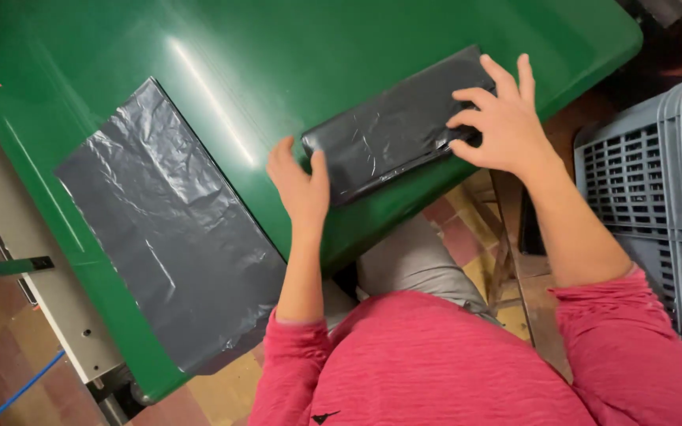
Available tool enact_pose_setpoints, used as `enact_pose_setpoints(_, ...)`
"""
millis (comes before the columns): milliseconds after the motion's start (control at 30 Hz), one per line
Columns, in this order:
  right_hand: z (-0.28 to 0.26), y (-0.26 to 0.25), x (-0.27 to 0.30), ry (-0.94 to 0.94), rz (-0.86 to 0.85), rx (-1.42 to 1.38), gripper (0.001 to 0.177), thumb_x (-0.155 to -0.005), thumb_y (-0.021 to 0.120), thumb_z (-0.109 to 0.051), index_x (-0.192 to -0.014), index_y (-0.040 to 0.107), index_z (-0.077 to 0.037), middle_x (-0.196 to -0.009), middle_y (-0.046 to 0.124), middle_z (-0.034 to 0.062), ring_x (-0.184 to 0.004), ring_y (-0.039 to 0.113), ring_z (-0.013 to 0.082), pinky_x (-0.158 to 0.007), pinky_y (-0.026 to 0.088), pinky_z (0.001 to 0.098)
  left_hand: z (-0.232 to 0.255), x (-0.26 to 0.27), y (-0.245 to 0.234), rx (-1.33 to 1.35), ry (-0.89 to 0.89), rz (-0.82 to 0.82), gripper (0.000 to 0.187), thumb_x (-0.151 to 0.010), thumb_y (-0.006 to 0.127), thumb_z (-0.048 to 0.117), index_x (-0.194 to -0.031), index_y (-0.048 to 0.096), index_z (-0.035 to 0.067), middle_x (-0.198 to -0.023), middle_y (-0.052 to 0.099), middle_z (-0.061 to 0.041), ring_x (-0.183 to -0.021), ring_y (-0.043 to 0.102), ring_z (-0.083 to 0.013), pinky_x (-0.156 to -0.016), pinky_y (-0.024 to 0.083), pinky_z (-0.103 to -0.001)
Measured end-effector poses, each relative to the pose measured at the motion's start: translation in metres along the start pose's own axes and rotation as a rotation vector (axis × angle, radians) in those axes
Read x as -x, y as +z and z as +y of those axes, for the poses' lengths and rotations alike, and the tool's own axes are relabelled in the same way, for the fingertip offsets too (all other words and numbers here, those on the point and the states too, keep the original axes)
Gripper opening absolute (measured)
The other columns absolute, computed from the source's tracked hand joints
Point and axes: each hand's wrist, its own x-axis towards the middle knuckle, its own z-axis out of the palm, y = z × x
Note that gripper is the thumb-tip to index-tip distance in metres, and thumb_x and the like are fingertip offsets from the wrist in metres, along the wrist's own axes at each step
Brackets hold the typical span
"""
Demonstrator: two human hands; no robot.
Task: Manually folding black plastic bags into uniform rectangular shapes and placing them into a collection crate.
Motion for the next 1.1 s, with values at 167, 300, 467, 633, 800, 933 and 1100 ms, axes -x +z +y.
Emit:
enact_pose_setpoints(167,-0.054,0.064,-0.061,0.012,0.116,-0.507,0.054,-0.095,0.068,-0.035,-0.141,0.063,-0.006,-0.15,0.058,0.0161,-0.149,0.041,0.0363,-0.127,0.025,0.0548,0.035,-0.001,0.078,-0.811,0.509,-0.079,0.065,-0.093,0.066,0.036,-0.147,0.047,0.005,-0.162,0.037,-0.017,-0.154,0.027,-0.0406,-0.121,0.02,-0.065)
enact_pose_setpoints(300,-0.041,0.135,-0.058,0.04,0.123,-0.379,0.064,-0.1,0.066,-0.037,-0.15,0.053,0.002,-0.158,0.048,0.0227,-0.152,0.035,0.0404,-0.125,0.021,0.0583,-0.002,-0.006,0.097,-1.018,0.726,-0.152,0.079,-0.096,0.06,0.043,-0.16,0.036,0.003,-0.167,0.026,-0.022,-0.157,0.014,-0.0398,-0.123,0.016,-0.068)
enact_pose_setpoints(467,0.033,0.101,-0.031,0.251,-0.054,0.015,0.087,-0.096,0.067,-0.053,-0.151,0.043,0.01,-0.161,0.038,0.0291,-0.152,0.026,0.0452,-0.122,0.017,0.06,0.014,0.012,0.027,-0.87,0.483,-0.374,0.102,-0.088,0.067,0.063,-0.157,0.028,-0.002,-0.169,0.021,-0.021,-0.158,0.01,-0.0374,-0.121,0.014,-0.069)
enact_pose_setpoints(633,-0.023,0.048,-0.013,0.175,-0.104,-0.036,0.072,-0.095,0.069,-0.043,-0.141,0.05,0.008,-0.155,0.045,0.0258,-0.15,0.033,0.041,-0.124,0.026,0.0514,-0.008,0.019,-0.022,-0.887,0.852,-0.448,0.085,-0.08,0.074,0.054,-0.14,0.048,-0.001,-0.156,0.041,-0.02,-0.147,0.034,-0.0383,-0.113,0.033,-0.062)
enact_pose_setpoints(800,-0.106,0.059,0.042,-0.162,-0.073,-0.328,0.061,-0.076,0.077,-0.018,-0.13,0.06,0.005,-0.141,0.057,0.0223,-0.137,0.051,0.0403,-0.115,0.04,0.0529,0.056,0.017,-0.008,-0.964,0.778,-0.947,0.03,-0.103,0.061,0.038,-0.1,0.07,0.009,-0.107,0.07,-0.008,-0.105,0.069,-0.0286,-0.089,0.054,-0.046)
enact_pose_setpoints(933,-0.089,0.082,0.073,0.338,-0.108,-0.757,0.042,-0.085,0.068,-0.009,-0.126,0.067,-0.005,-0.139,0.068,0.011,-0.103,0.062,0.0294,-0.095,0.051,0.0433,0.04,-0.051,0.043,-0.324,0.279,-1.204,0.054,-0.098,0.046,0.05,-0.085,0.077,0.007,-0.09,0.076,-0.011,-0.084,0.072,-0.0282,-0.078,0.054,-0.04)
enact_pose_setpoints(1100,-0.041,0.147,0.102,1.142,0.028,-1.153,0.029,-0.115,0.057,-0.015,-0.12,0.057,0.014,-0.116,0.041,0.0496,-0.08,0.036,0.0273,-0.074,0.033,0.046,-0.036,-0.127,0.103,0.092,-0.535,-1.429,0.093,-0.092,0.008,0.072,-0.096,0.076,0.008,-0.095,0.078,-0.007,-0.084,0.072,-0.0216,-0.079,0.053,-0.038)
